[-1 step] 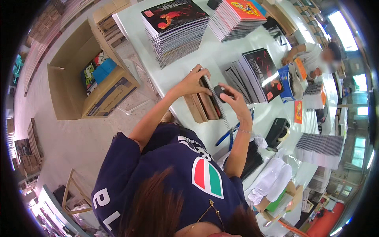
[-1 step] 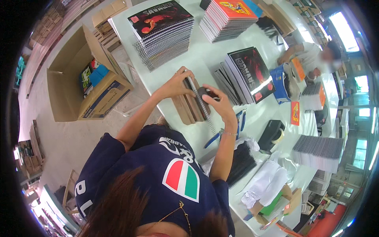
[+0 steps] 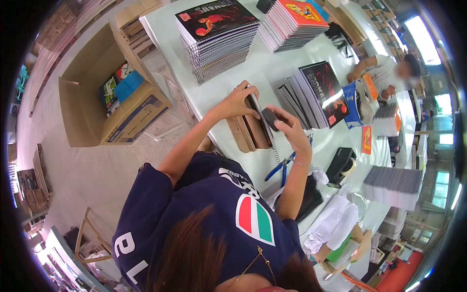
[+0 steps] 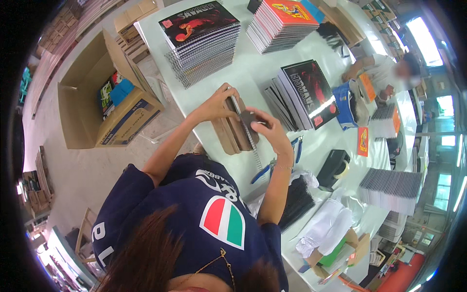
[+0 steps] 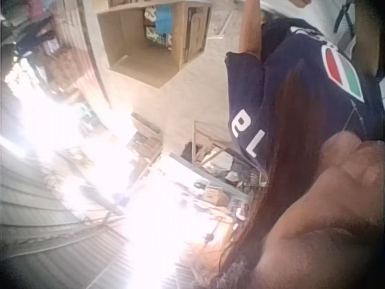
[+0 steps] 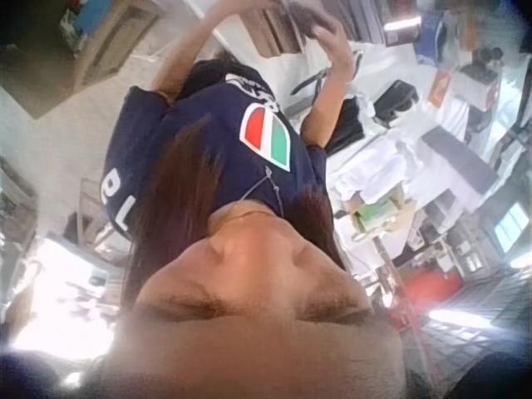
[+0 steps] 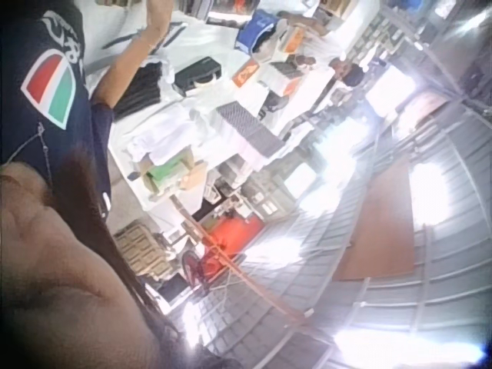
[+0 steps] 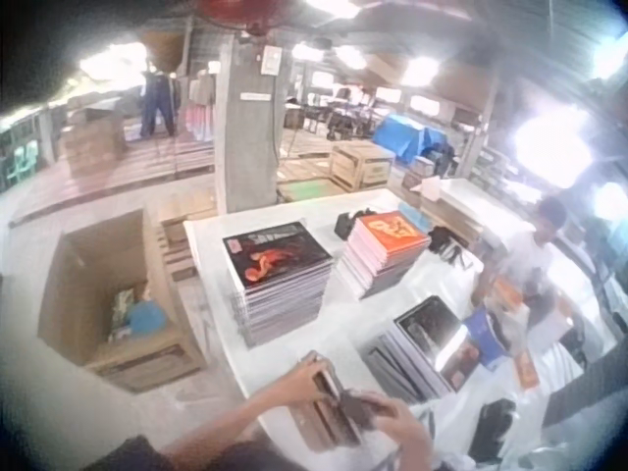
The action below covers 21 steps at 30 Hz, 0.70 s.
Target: The person binds notebooks by threading a plastic spiral through the punched holes of the paper and covers by hand.
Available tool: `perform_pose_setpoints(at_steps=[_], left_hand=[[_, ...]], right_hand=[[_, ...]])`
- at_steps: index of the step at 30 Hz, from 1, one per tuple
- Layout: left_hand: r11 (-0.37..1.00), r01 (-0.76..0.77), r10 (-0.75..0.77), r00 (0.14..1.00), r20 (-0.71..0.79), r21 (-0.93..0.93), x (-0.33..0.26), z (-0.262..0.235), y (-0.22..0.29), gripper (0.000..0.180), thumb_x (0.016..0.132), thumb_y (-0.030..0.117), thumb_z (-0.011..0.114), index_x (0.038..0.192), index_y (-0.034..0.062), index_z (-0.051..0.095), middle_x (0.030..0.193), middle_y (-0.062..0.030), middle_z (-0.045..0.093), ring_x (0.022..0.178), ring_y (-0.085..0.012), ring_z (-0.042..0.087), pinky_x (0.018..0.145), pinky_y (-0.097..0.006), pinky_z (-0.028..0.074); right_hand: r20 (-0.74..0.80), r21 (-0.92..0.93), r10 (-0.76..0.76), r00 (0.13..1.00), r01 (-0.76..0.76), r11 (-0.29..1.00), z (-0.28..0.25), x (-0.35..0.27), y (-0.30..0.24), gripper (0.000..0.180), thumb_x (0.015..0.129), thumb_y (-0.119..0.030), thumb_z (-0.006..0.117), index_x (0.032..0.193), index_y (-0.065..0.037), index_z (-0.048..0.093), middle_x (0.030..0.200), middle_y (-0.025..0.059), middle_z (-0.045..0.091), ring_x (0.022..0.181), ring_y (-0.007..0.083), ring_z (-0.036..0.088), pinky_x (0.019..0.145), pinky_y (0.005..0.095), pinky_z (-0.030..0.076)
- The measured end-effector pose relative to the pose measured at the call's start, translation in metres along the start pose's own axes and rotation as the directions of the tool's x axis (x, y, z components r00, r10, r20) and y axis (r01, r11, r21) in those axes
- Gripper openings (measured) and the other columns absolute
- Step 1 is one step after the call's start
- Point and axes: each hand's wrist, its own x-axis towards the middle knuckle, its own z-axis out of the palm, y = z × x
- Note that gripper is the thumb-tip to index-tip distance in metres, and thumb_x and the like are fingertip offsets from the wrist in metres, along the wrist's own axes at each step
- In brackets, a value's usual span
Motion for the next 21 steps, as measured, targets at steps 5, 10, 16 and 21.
perform_pose_setpoints(at_steps=[5,10,16,21], left_hand=[[0.997,-0.073,0.072,0.996,-0.048,-0.021,0.0,0.002,-0.003,0.055,0.059,0.029,0.089,0.1,0.0145,0.055,0.101,-0.0085,0.043,0.1,-0.0296,0.048,0.087,-0.039,0.043],[0.996,-0.087,0.084,0.994,-0.07,-0.032,0.001,0.006,-0.008,0.056,0.059,0.029,0.089,0.101,0.0153,0.054,0.102,-0.0081,0.043,0.101,-0.0291,0.047,0.089,-0.039,0.042],[0.998,-0.051,0.05,0.998,-0.046,-0.022,0.003,0.005,-0.01,0.057,0.059,0.031,0.088,0.103,0.0158,0.054,0.102,-0.0084,0.044,0.102,-0.0301,0.045,0.089,-0.04,0.04],[1.0,-0.001,0.001,1.0,-0.006,0.006,0.003,0.003,-0.006,0.058,0.059,0.03,0.088,0.103,0.0161,0.054,0.101,-0.0083,0.044,0.102,-0.03,0.045,0.089,-0.039,0.039]], right_hand=[[-0.004,0.385,-0.157,0.988,0.146,0.911,-0.001,-0.003,-0.01,0.065,0.08,-0.026,0.074,0.135,0.0,0.052,0.118,0.0071,0.059,0.106,0.0158,0.056,0.101,0.0287,0.038],[0.01,0.112,-0.019,1.0,0.018,0.994,0.003,-0.001,-0.008,0.056,0.083,-0.026,0.072,0.132,-0.006,0.057,0.111,0.0048,0.063,0.104,0.0142,0.057,0.095,0.0286,0.041],[-0.127,-0.083,0.085,0.988,-0.096,0.992,-0.001,0.017,0.006,0.051,0.083,-0.026,0.072,0.128,-0.005,0.061,0.107,0.0076,0.065,0.096,0.0151,0.059,0.09,0.0292,0.045],[-0.157,-0.209,0.089,0.984,-0.121,0.97,0.004,0.022,0.005,0.052,0.083,-0.023,0.073,0.129,-0.004,0.06,0.107,0.0071,0.064,0.093,0.0128,0.058,0.089,0.0282,0.045]])
